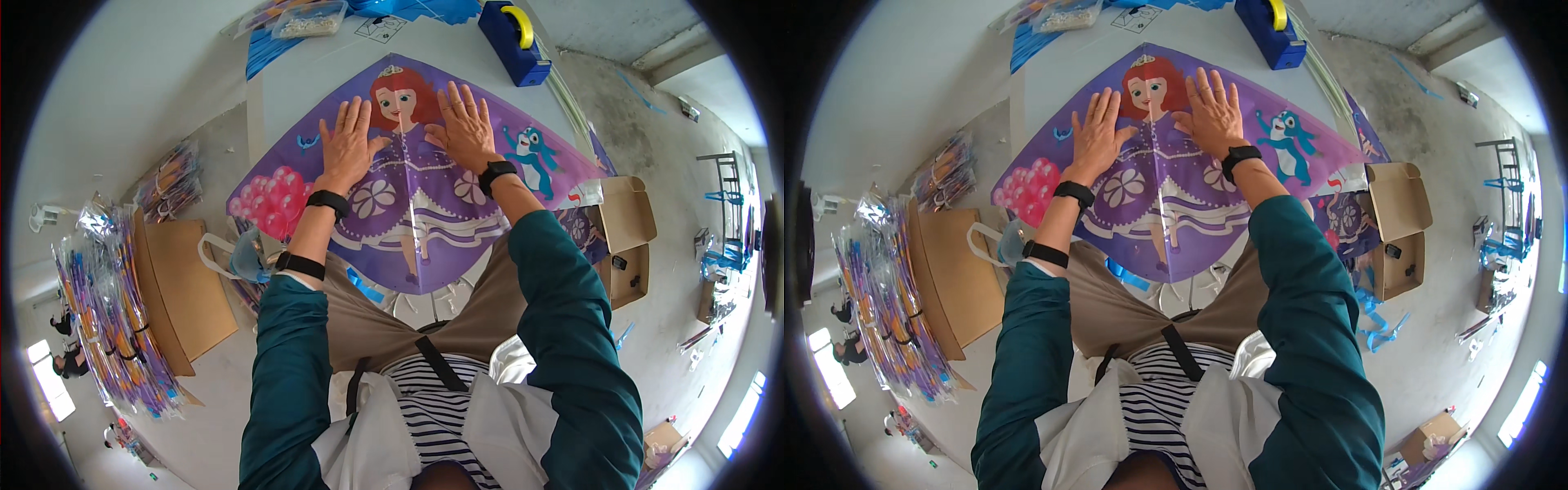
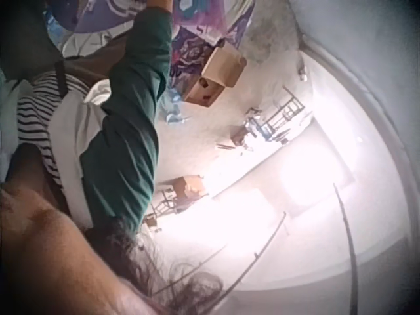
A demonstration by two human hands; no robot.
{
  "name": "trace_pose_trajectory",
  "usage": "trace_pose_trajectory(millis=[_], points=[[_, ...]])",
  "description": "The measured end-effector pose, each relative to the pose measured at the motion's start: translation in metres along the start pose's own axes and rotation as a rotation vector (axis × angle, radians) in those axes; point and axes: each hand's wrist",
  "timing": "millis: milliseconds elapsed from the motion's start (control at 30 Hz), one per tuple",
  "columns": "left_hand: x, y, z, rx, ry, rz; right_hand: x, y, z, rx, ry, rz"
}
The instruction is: Assembling a kite by attaching sticks and tape to the sail material.
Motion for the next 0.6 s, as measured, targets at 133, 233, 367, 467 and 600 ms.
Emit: trace_pose_trajectory(millis=[133,233,367,467,600], points=[[0.023,0.004,0.029,0.086,0.052,-0.062,-0.022,0.001,0.018,0.075,-0.024,0.017],[0.027,0.002,0.034,0.053,0.027,-0.005,-0.036,0.002,0.019,0.048,-0.048,0.008],[0.033,0.002,0.034,0.029,0.002,-0.01,-0.029,0.004,0.018,0.086,-0.032,0.006],[0.03,0.008,0.023,0.069,-0.033,-0.03,-0.04,0.007,0.013,0.189,-0.071,0.017],[0.017,0.016,0.0,-0.001,-0.068,0.052,-0.03,0.013,-0.001,0.117,-0.083,0.017]])
Point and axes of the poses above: each hand's wrist, its own y-axis towards the middle knuckle, its own z-axis out of the palm, x = y × z, and after that the axes turned 9 degrees about x, right-handed
